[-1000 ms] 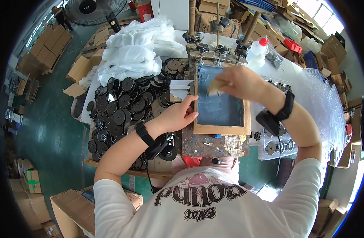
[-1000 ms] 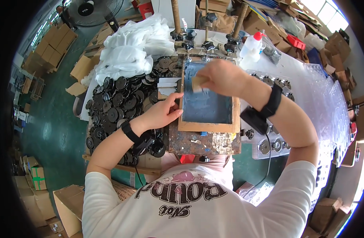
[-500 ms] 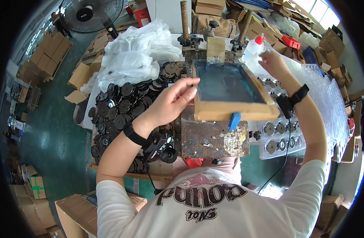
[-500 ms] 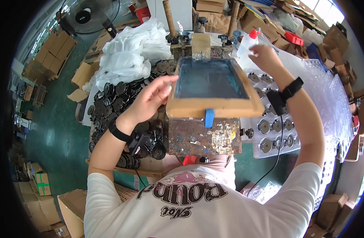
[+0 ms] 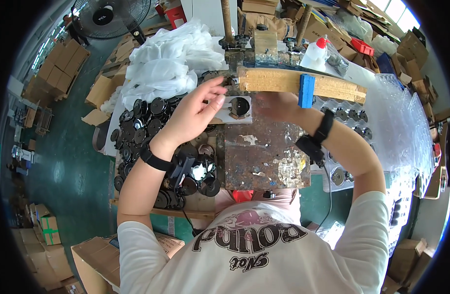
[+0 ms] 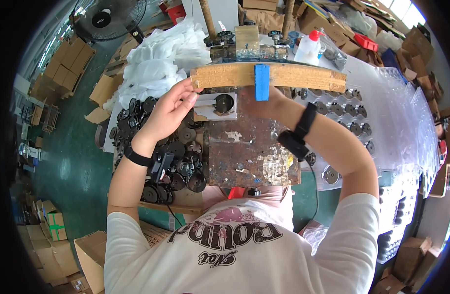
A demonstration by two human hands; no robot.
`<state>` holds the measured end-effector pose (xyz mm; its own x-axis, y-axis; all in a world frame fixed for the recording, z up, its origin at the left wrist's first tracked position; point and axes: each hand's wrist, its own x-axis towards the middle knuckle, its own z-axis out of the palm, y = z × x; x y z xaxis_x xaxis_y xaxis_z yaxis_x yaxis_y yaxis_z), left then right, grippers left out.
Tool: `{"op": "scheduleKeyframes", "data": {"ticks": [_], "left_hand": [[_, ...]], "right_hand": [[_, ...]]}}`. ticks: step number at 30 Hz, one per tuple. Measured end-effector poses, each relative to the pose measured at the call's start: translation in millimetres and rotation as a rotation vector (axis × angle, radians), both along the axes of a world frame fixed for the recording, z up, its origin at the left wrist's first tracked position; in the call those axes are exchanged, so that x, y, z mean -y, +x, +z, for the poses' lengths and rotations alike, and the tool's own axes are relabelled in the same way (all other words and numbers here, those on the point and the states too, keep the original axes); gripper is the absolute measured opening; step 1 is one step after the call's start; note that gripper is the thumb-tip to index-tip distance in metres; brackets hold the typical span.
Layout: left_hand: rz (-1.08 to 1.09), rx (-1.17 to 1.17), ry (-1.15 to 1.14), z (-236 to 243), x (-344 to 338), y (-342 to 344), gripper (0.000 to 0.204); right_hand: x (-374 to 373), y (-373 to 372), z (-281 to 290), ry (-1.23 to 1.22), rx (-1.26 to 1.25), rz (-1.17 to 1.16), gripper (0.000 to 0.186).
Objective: The person places a metal disc onto a template, lowers a screen frame, and applies ink with a squeegee. They then lift the screen, remove the disc, and place it into a plastic tray, repeating the process.
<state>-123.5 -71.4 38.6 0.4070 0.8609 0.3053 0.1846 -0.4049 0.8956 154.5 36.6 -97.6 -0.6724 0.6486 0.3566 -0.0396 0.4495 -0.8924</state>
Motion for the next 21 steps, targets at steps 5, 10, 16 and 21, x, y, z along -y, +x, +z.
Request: {"op": "scheduleKeyframes", "data": {"ticks": [5, 10, 16, 21], "left_hand": [[0.242, -0.662, -0.062, -46, -12, -45, 0.053], [0.23, -0.892, 0.087, -98, -21, -55, 0.062], [0.236, -0.852, 0.131, -106, -24, -41, 0.058], [0.271, -0.826, 0.04, -107, -32, -37, 0.054]], "right_hand": [[45, -93, 90, 0.388, 0.959, -0.279, 0.046], [39, -97, 92, 0.226, 0.945, -0.237, 0.045], [32, -69, 81, 0.264, 0.916, -0.309, 0.037], [44, -18, 78, 0.198, 0.708, -0.376, 0.03]]}}
